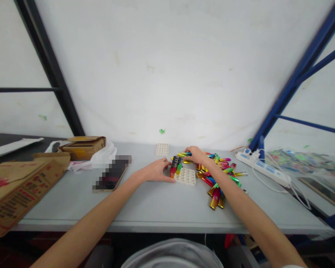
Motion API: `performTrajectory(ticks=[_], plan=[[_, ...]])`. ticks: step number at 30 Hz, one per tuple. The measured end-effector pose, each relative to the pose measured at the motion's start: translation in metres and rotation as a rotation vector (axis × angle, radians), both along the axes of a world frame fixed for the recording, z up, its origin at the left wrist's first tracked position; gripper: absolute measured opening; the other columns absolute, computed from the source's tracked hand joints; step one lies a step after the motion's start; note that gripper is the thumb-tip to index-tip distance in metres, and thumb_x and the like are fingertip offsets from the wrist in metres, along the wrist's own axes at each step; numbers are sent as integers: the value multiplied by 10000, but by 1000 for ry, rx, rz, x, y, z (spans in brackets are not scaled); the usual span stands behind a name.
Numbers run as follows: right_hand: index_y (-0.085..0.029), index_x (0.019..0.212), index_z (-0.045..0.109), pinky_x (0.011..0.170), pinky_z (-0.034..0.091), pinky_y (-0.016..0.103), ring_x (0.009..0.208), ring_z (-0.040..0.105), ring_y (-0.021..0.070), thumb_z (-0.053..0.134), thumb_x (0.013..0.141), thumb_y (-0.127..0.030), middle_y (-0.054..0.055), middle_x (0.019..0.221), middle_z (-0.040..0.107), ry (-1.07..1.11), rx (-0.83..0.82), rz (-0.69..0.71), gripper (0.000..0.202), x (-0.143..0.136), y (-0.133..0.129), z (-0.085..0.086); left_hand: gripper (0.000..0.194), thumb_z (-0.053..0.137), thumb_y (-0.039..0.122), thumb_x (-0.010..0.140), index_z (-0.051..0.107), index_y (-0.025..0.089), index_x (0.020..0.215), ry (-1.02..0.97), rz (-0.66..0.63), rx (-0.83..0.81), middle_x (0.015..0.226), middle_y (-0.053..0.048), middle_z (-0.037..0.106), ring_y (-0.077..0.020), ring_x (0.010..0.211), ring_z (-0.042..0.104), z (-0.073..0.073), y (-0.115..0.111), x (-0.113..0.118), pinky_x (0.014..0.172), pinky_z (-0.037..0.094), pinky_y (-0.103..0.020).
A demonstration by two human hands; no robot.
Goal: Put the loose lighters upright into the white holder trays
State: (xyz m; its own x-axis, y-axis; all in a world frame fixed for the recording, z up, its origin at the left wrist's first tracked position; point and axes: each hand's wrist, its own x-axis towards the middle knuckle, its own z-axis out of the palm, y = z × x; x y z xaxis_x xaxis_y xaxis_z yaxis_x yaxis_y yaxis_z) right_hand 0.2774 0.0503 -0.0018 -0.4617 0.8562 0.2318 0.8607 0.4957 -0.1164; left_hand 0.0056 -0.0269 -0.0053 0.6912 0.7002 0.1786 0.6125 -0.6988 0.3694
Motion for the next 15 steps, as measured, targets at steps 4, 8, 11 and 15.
performTrajectory(ticks=[4, 8, 11, 15], plan=[[-122, 1076, 718, 899, 477, 307, 981, 658, 224, 743, 878, -342, 134, 1042, 703, -17, 59, -20, 297, 6, -5, -1, 636, 707, 728, 697, 687, 168, 997, -12, -5, -1, 951, -70, 600, -259, 857, 591, 1, -1, 0, 749, 481, -342], [-126, 1045, 716, 851, 483, 289, 953, 665, 231, 744, 878, -406, 134, 1006, 724, -41, 30, -62, 327, 9, -10, 1, 638, 707, 731, 691, 688, 177, 1008, -12, 0, -2, 957, -65, 605, -247, 855, 591, 1, -1, -1, 750, 487, -334], [-142, 1007, 719, 772, 481, 269, 852, 678, 218, 696, 916, -423, 129, 938, 745, 3, -29, -125, 296, 8, -12, 5, 664, 697, 751, 685, 682, 173, 1011, 4, 7, 3, 959, -69, 613, -248, 845, 594, 1, -1, -1, 750, 487, -337], [-151, 905, 717, 715, 468, 258, 778, 676, 205, 520, 1017, -406, 128, 875, 751, 83, -45, -187, 341, 10, -15, 15, 671, 681, 760, 697, 676, 165, 1009, 2, -3, 16, 966, -78, 621, -256, 852, 601, 1, 0, -1, 758, 486, -343]])
